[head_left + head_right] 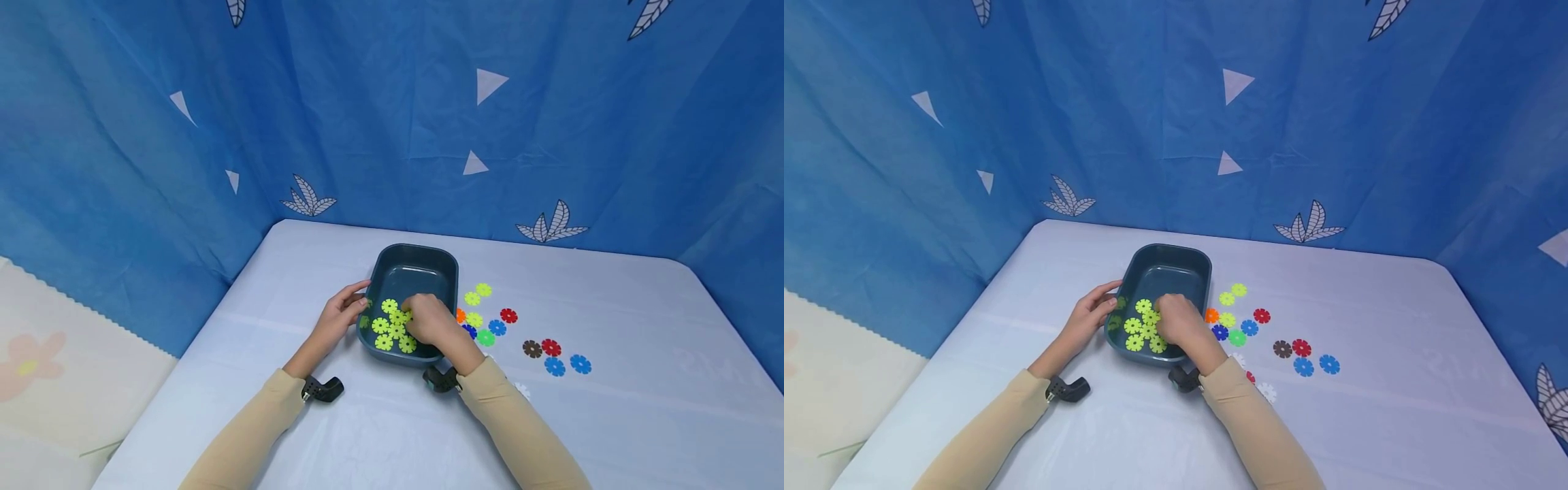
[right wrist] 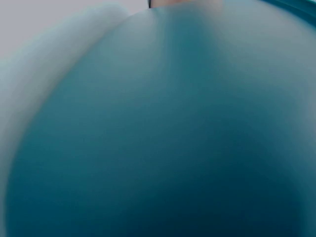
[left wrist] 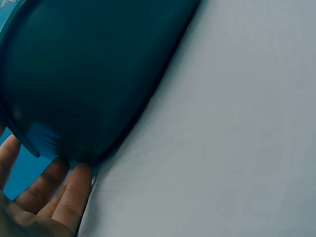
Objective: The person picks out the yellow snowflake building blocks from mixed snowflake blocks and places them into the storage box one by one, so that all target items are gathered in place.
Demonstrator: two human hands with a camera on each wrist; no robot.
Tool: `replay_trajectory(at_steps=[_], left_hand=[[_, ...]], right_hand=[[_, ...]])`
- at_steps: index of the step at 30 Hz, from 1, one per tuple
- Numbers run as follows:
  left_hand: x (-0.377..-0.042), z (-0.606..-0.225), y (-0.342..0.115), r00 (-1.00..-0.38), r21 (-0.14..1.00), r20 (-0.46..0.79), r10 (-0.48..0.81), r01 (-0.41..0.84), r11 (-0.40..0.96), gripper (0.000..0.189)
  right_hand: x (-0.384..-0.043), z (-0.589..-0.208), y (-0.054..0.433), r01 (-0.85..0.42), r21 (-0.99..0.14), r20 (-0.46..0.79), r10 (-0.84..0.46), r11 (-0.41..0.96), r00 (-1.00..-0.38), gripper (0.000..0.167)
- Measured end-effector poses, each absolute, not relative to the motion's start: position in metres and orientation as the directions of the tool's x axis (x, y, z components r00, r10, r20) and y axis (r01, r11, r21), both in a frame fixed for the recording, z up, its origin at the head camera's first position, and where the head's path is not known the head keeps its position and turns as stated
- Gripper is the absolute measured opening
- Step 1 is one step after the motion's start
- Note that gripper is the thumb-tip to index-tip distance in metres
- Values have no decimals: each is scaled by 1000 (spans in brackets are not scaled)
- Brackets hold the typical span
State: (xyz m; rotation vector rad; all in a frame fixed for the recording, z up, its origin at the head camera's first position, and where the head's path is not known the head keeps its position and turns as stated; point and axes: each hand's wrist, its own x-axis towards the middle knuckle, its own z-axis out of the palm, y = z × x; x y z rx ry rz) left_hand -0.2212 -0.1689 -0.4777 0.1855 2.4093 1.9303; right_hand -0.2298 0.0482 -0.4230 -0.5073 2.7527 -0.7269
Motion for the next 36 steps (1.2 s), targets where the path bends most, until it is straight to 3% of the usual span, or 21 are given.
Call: replay_trajectory(at_steps=[16,36], left_hand=[[-222,-480,-169,-992,973,47,118,73,221,46],[-222,-479,-170,-991,977,47,129,72,199,45]], right_hand=[[-229,-422,49,-314,-519,-65,-404,795,-913,27],[-228,-425,48,-348,-523,44,-383,778,-923,30]])
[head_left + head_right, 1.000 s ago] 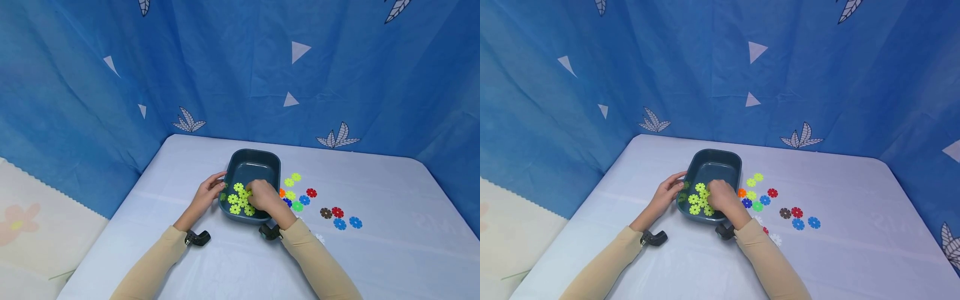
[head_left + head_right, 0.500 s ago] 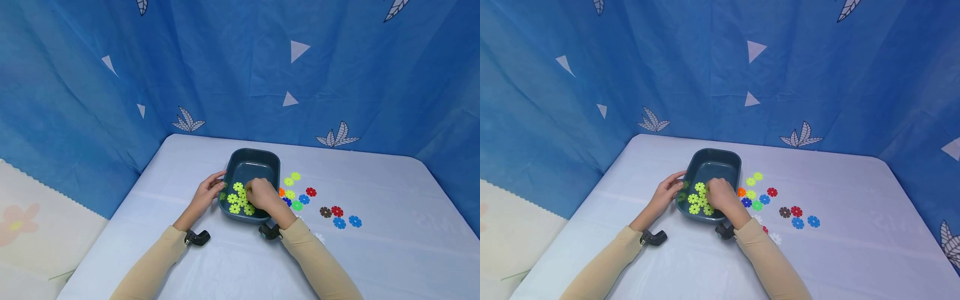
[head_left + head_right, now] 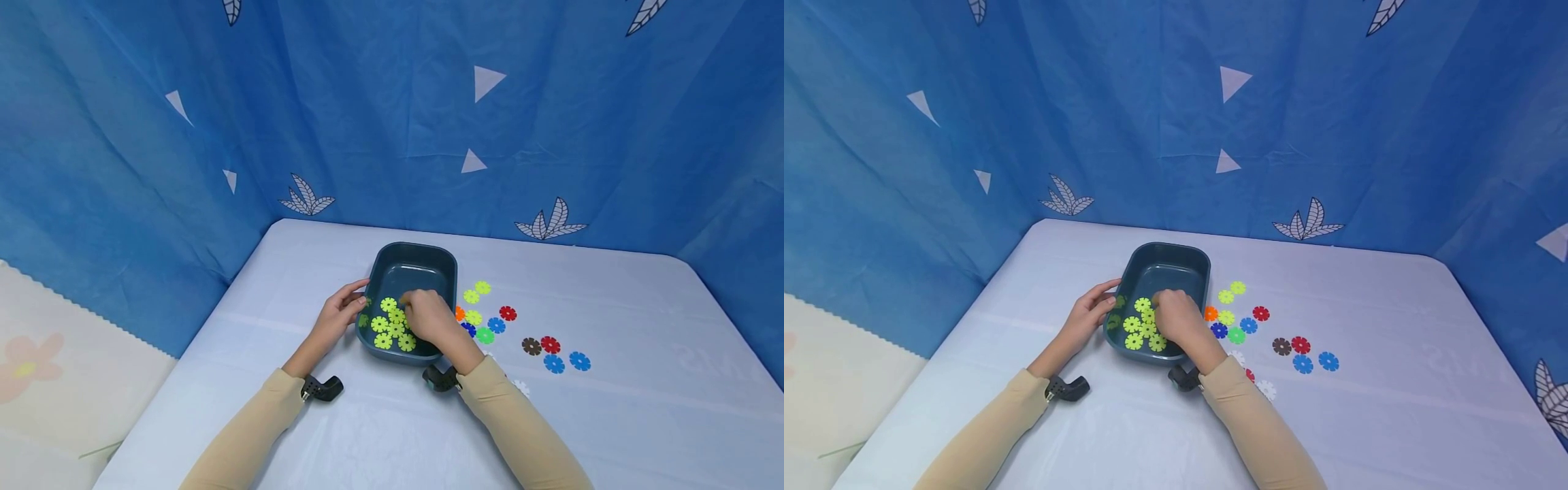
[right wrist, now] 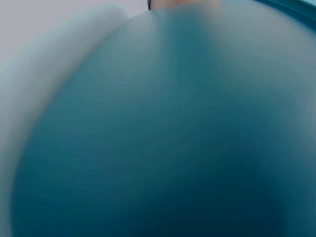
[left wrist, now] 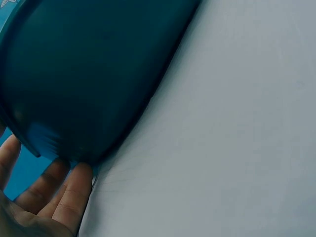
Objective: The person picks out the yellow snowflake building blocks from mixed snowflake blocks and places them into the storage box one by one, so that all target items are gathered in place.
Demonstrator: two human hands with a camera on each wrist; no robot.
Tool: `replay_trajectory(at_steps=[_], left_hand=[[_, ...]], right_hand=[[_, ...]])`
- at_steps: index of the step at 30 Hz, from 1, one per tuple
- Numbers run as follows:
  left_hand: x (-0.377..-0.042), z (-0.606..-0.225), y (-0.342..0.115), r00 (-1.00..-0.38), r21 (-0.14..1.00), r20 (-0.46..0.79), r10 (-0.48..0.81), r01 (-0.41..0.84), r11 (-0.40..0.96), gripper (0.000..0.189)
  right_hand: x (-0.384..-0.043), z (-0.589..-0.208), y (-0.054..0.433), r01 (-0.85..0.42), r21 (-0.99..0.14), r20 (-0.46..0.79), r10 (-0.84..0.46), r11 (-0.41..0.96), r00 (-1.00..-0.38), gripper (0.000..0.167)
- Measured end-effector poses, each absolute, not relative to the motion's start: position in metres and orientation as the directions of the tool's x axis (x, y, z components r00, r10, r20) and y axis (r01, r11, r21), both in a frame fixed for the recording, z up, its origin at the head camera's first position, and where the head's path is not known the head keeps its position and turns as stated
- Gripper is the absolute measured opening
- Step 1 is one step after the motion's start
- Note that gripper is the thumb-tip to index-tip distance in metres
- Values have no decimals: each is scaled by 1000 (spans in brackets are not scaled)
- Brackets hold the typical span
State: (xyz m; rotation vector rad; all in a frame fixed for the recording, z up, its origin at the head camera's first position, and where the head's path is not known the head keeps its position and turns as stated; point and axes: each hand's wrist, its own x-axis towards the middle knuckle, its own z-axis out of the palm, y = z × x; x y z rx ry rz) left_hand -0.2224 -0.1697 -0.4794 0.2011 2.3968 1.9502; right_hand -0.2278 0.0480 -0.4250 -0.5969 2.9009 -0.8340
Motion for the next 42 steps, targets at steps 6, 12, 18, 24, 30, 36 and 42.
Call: replay_trajectory(at_steps=[6,12,18,24,30,36,42], left_hand=[[-223,-479,-169,-992,978,34,125,58,198,44],[-222,-481,-169,-992,981,28,119,51,188,45],[-219,-483,-172,-994,978,9,107,31,205,45],[-219,-481,-173,-996,978,9,94,28,207,44],[-219,-478,-172,-994,976,18,112,42,213,44],[-218,-479,-172,-992,971,26,127,55,233,45],[-218,-477,-170,-991,972,42,128,70,225,46]], right_hand=[[-228,-421,53,-344,-664,115,-364,664,-924,27],[-230,-419,61,-243,-853,120,-279,463,-953,26],[-231,-409,76,-163,-910,81,-221,382,-972,28],[-236,-401,108,-105,-936,48,-172,335,-984,31],[-243,-403,150,-41,-919,10,-83,393,-997,36],[-246,-420,184,96,-875,-119,-18,474,-993,41],[-256,-432,199,151,-850,-160,27,505,-987,41]])
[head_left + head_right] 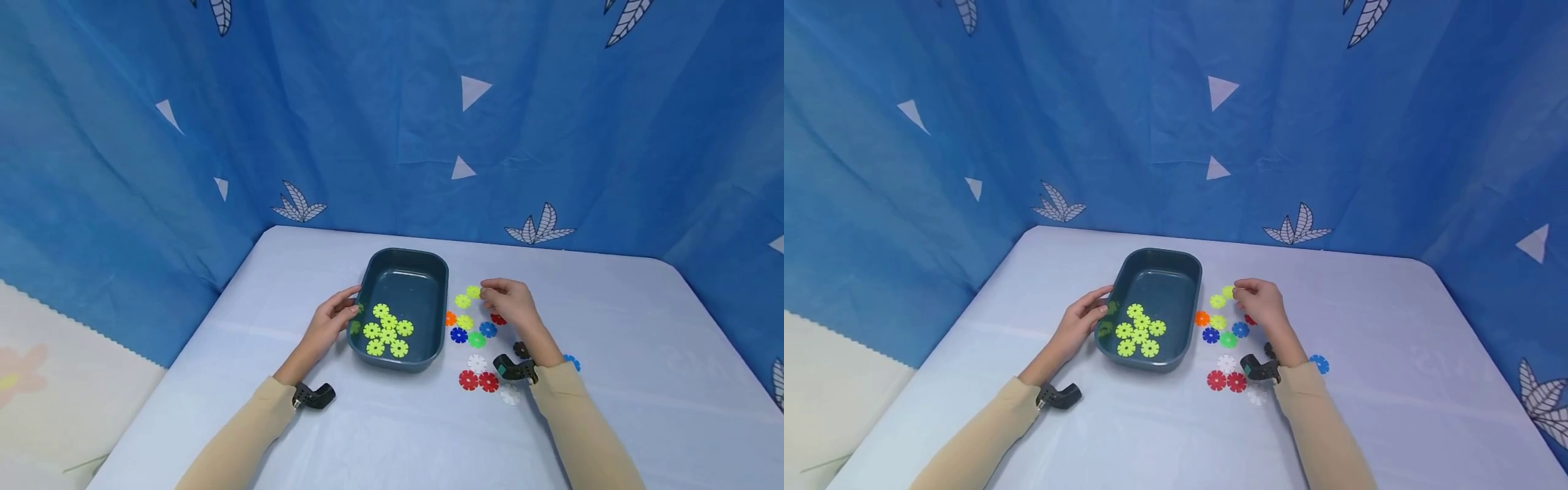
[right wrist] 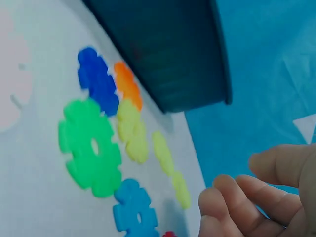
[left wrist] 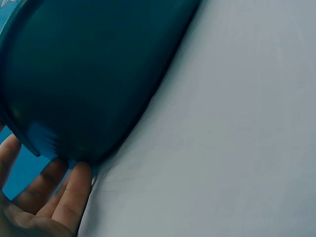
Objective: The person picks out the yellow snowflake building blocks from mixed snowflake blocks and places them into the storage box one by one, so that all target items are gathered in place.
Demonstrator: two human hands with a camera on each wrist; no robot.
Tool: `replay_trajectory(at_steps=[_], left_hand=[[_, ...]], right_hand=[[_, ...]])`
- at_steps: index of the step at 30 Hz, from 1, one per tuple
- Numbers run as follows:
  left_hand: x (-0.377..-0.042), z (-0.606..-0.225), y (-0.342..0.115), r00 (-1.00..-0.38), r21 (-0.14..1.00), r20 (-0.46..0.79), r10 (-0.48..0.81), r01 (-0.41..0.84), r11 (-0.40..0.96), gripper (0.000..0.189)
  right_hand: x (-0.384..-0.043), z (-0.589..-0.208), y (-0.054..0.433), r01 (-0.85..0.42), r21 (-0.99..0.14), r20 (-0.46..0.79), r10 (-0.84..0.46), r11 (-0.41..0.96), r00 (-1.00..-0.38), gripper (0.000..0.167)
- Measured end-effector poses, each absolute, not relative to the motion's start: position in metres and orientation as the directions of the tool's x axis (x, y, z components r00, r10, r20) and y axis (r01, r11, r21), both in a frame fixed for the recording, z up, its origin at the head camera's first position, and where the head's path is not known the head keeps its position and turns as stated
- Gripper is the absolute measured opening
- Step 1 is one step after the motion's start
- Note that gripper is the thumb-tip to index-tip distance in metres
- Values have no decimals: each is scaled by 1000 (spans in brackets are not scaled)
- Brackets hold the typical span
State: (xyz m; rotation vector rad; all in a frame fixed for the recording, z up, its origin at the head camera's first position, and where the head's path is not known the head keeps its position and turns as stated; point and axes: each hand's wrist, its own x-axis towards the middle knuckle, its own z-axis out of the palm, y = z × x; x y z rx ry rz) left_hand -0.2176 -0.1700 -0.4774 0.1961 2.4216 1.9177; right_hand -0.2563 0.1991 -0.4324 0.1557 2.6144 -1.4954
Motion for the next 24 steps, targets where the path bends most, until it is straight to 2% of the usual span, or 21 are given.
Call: replay_trajectory(at_steps=[14,24], left_hand=[[-217,-481,-171,-987,975,72,146,100,200,46],[-217,-477,-172,-988,975,67,141,95,201,45]], right_hand=[[-285,-448,192,109,-705,-86,68,701,-994,39],[-296,-445,185,110,-629,-165,6,769,-986,45]])
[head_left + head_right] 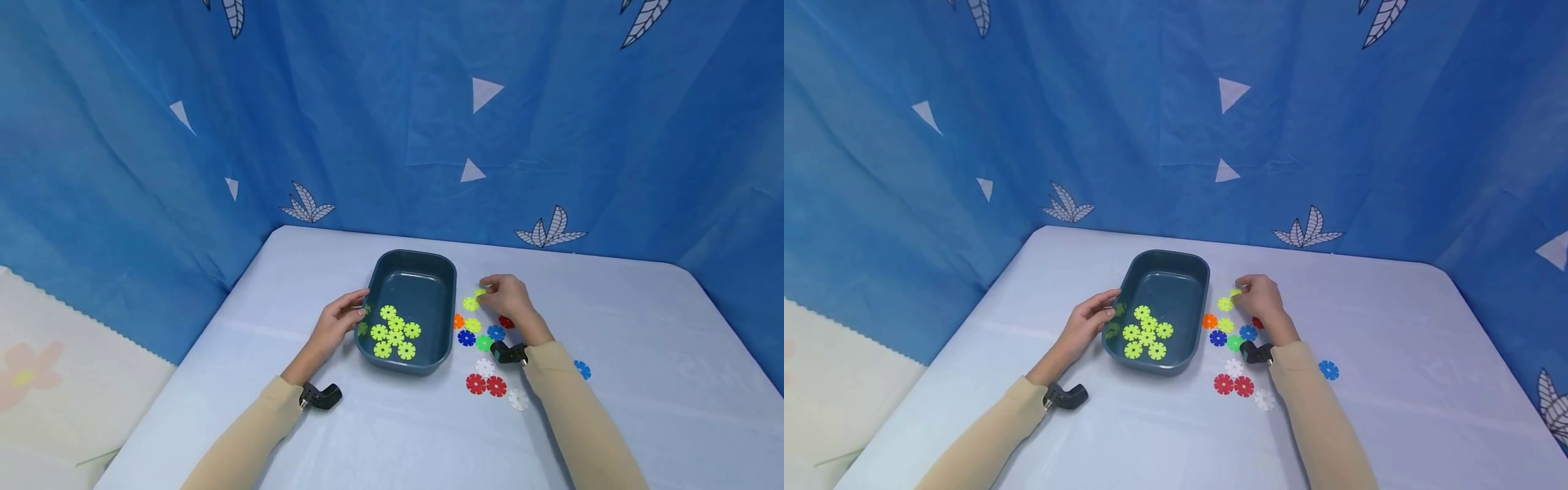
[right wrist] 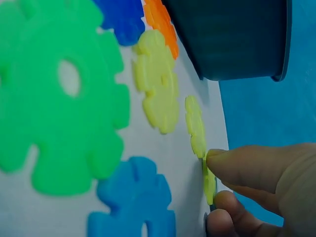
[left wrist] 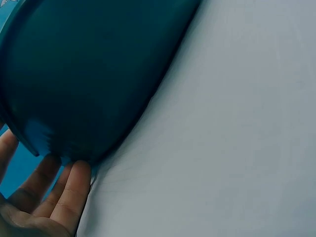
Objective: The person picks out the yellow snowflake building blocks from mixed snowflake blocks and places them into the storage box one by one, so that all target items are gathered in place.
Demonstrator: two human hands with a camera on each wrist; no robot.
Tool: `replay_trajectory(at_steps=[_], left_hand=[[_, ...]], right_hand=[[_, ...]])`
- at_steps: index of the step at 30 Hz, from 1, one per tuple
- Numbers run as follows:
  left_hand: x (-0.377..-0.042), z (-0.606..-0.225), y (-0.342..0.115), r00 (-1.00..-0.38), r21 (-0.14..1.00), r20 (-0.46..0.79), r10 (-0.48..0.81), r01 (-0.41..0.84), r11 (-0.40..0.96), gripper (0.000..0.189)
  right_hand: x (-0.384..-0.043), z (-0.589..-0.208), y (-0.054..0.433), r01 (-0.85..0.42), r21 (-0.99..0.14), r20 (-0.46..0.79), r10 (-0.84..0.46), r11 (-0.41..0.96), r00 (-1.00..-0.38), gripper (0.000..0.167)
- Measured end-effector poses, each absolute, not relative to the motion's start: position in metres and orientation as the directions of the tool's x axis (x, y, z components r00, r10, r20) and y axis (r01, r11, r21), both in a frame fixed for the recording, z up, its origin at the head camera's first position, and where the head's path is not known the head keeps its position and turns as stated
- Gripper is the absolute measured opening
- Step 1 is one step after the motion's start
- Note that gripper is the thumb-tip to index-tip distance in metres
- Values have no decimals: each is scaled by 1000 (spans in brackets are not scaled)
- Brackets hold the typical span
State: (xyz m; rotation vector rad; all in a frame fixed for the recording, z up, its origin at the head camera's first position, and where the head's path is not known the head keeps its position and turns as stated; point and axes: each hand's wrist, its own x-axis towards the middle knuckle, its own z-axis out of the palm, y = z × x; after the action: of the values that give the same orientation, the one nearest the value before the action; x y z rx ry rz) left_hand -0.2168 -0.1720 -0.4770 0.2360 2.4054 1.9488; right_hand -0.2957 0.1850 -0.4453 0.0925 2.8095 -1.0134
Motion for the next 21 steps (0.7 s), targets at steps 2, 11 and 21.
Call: replay_trajectory(at_steps=[2,11,21], left_hand=[[-217,-477,-172,-988,975,69,142,96,198,45],[-218,-479,-171,-989,973,67,131,94,210,44],[-219,-479,-171,-992,977,44,120,67,203,44]], right_hand=[[-297,-445,185,103,-616,-168,-3,781,-986,44],[-297,-446,187,120,-593,-179,15,797,-984,41],[-293,-447,185,117,-555,-176,20,824,-984,44]])
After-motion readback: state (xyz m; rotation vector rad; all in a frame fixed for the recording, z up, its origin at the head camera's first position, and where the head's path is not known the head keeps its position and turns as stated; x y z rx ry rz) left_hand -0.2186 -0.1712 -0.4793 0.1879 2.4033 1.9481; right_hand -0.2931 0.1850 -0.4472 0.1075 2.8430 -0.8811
